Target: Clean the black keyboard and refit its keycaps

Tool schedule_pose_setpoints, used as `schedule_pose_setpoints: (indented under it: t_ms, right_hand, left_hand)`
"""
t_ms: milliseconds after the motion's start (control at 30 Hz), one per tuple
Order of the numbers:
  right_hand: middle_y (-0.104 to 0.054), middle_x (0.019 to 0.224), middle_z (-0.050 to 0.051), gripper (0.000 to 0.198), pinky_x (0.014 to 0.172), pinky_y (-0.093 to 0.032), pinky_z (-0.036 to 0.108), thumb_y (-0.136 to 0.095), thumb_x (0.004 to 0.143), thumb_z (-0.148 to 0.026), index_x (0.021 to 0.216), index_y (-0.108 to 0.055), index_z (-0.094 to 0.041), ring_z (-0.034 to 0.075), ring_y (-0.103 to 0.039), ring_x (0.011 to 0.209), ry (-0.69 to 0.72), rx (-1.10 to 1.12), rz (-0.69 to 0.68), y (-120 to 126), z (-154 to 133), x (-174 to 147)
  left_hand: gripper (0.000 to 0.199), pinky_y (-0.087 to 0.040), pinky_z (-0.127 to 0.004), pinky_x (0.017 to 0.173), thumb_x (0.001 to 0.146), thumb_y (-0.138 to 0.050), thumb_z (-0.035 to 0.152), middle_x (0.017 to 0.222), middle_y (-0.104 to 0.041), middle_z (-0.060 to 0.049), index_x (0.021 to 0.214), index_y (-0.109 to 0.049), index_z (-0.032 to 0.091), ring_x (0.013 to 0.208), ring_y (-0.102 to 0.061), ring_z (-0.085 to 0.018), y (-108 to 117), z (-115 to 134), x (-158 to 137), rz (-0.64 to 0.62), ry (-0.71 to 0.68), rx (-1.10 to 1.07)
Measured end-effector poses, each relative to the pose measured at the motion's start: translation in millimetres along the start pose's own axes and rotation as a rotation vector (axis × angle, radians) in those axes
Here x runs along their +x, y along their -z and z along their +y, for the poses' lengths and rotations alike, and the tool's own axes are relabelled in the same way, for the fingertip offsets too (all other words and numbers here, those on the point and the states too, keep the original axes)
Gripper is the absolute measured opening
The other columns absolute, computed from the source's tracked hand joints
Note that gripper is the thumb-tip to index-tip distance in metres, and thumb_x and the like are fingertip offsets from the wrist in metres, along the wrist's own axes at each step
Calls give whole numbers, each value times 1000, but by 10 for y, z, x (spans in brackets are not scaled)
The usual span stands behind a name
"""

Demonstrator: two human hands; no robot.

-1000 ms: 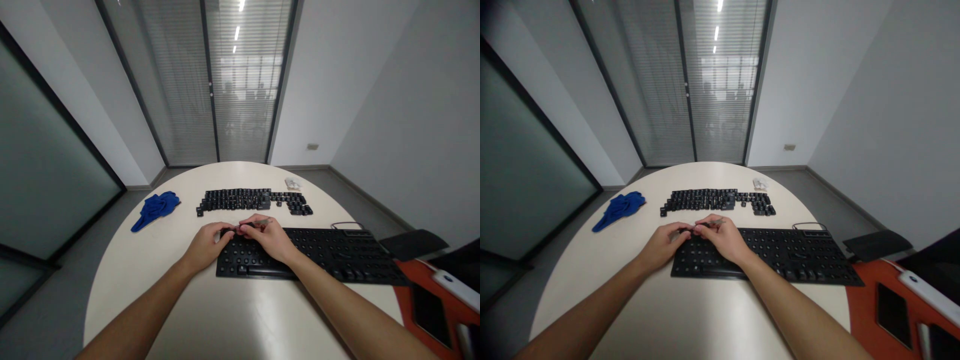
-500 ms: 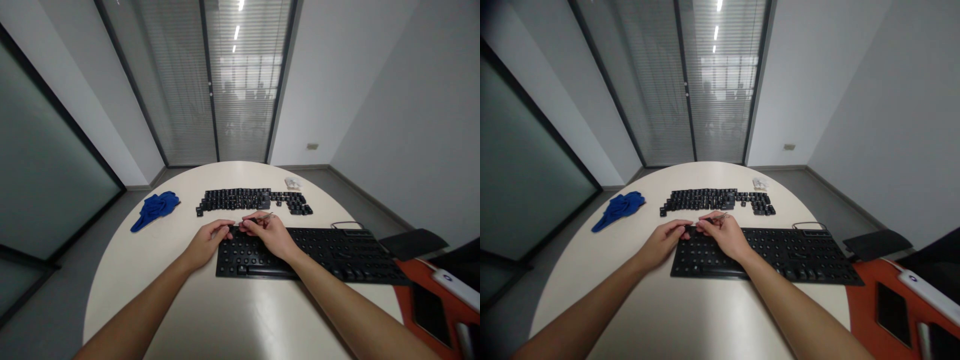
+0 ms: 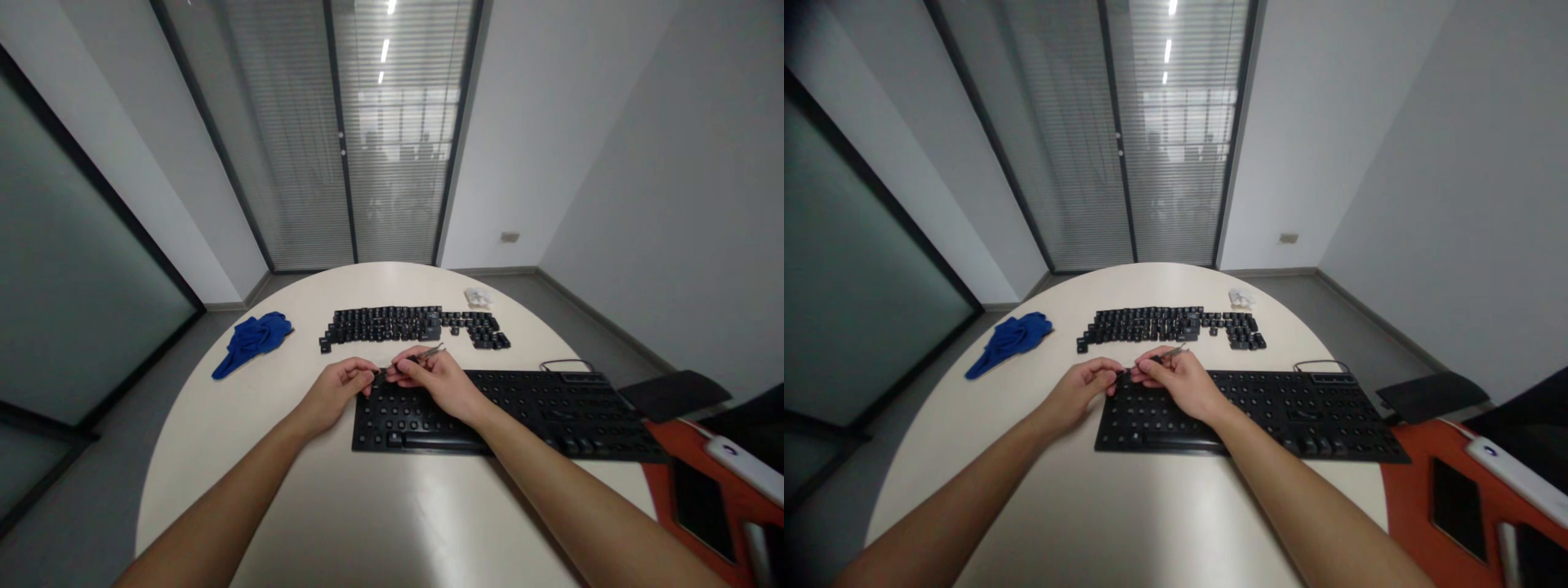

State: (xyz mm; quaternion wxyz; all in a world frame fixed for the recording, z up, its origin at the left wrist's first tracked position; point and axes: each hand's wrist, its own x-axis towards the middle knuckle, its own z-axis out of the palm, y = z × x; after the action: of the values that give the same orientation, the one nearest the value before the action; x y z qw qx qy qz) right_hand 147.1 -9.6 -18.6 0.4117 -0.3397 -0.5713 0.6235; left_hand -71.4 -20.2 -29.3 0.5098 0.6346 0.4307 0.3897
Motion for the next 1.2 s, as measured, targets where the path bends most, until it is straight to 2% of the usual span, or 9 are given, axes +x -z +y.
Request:
schedule_pose_setpoints:
  t_ms: [267, 467, 600, 800, 1000, 1100, 1200]
  right_hand:
    - [-77, 85, 5, 33, 79, -60, 28, -77, 79, -45, 94, -67, -17, 16, -75, 85, -24, 53, -22, -9, -24, -22]
    - [-77, 86, 5, 34, 79, -61, 28, -78, 78, -45, 94, -68, -17, 17, -76, 84, -27, 113, -17, -45, -43, -34]
    - [-77, 87, 5, 36, 71, -61, 20, -80, 76, -45, 95, -67, -17, 14, -76, 82, -90, 183, 17, -45, -54, -29]
    - [-77, 91, 5, 35, 67, -60, 14, -81, 77, -43, 96, -67, -17, 12, -75, 79, -124, 264, 80, -12, -31, -9]
    - [-76, 89, 4, 35, 66, -60, 13, -80, 78, -41, 99, -64, -18, 10, -75, 75, -166, 314, 91, -25, -48, 0]
    - [-76, 88, 5, 34, 61, -58, 14, -75, 82, -46, 94, -64, -17, 10, -74, 71, -195, 169, 110, -16, -44, 16]
    - [-71, 67, 5, 45, 45, -50, 16, -63, 88, -57, 75, -62, -14, 9, -66, 50, -236, -157, 133, -2, -45, 5]
  left_hand:
    - [39, -39, -28, 69, 83, -66, 51, 74, -59, 0, 95, -65, 15, 71, -50, -16, -45, 35, -23, 11, 18, -44]
    - [43, -37, -29, 82, 85, -65, 58, 85, -62, -2, 92, -67, 15, 85, -52, -18, -43, 44, -41, -29, -38, -160]
    - [49, -37, -28, 76, 83, -66, 61, 79, -60, -2, 96, -68, 14, 76, -50, -16, -60, 25, -56, -72, 26, -299]
    - [47, -40, -27, 73, 83, -73, 50, 85, -64, -3, 113, -66, 16, 76, -54, -14, -61, -58, -44, -80, 48, -384]
    - [48, -44, -26, 67, 78, -77, 53, 81, -66, -4, 104, -65, 14, 75, -59, -15, -91, 1, -44, -43, 23, -359]
    - [50, -48, -27, 67, 75, -78, 54, 78, -67, -4, 102, -63, 14, 73, -62, -15, -103, 34, -31, -12, 45, -323]
    - [49, -51, -28, 72, 74, -79, 52, 83, -69, -5, 100, -63, 14, 75, -65, -16, -96, 24, -8, 59, 65, -302]
